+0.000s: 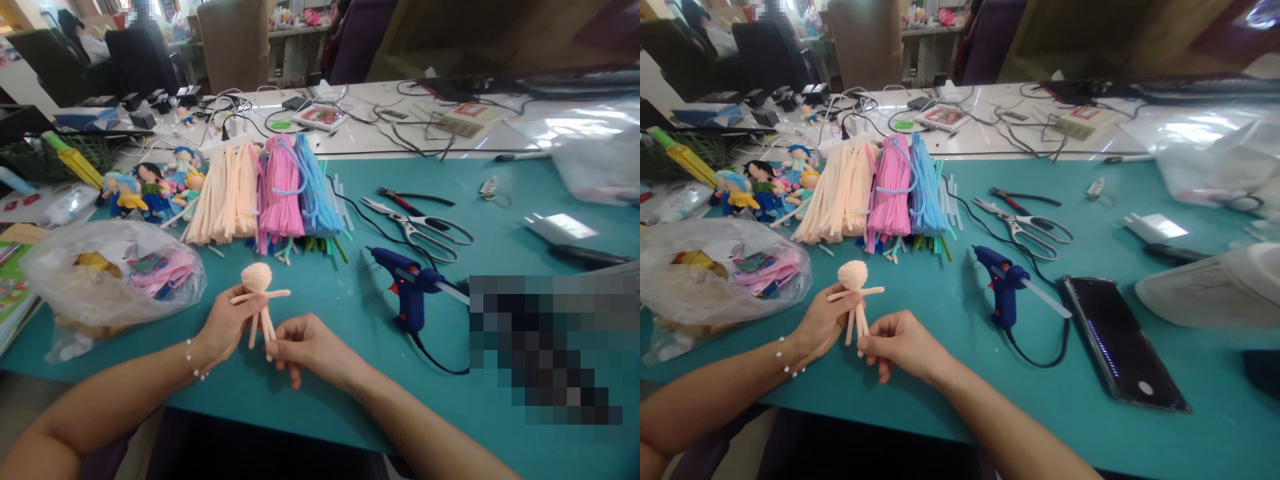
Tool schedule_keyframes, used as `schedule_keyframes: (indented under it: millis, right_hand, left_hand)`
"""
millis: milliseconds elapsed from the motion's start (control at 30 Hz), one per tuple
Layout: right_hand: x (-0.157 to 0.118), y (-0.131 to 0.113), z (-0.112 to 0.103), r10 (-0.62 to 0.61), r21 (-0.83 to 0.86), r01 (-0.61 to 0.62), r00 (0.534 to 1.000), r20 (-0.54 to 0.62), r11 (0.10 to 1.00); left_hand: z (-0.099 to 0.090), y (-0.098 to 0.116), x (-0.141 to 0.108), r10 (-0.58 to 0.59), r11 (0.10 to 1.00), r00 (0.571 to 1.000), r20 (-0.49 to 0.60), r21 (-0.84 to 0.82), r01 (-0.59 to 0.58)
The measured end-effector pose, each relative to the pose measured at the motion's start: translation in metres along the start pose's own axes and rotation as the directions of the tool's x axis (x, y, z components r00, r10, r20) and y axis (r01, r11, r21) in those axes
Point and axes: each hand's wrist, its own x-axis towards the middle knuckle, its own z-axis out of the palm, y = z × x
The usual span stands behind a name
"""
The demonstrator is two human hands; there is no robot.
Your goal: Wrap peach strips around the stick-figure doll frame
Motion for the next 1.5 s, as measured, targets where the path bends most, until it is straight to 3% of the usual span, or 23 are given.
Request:
schedule_keyframes:
  millis: [533, 867, 1033, 1500]
  right_hand:
    - [-0.0043, -0.0041, -0.0037, -0.038, 0.019, 0.038, 0.999, -0.030, 0.999]
    - [-0.0052, -0.0047, -0.0057, -0.087, -0.015, 0.086, 0.996, -0.034, 0.996]
    - [-0.0040, -0.0034, -0.0045, -0.070, -0.019, 0.070, 0.997, -0.039, 0.997]
    - [-0.0049, -0.0007, -0.0067, -0.053, 0.116, 0.050, 0.998, 0.023, 0.992]
  left_hand:
    - [-0.0034, 0.0087, 0.0004, -0.071, 0.997, 0.975, 0.209, -0.006, 0.074]
    - [-0.0082, 0.0035, 0.0024, -0.133, 0.991, 0.954, 0.269, 0.048, 0.125]
    - [-0.0076, 0.0022, 0.0030, -0.150, 0.986, 0.963, 0.223, 0.106, 0.130]
    - [-0.0055, 0.0049, 0.0015, -0.051, 0.994, 0.987, 0.153, 0.101, 0.035]
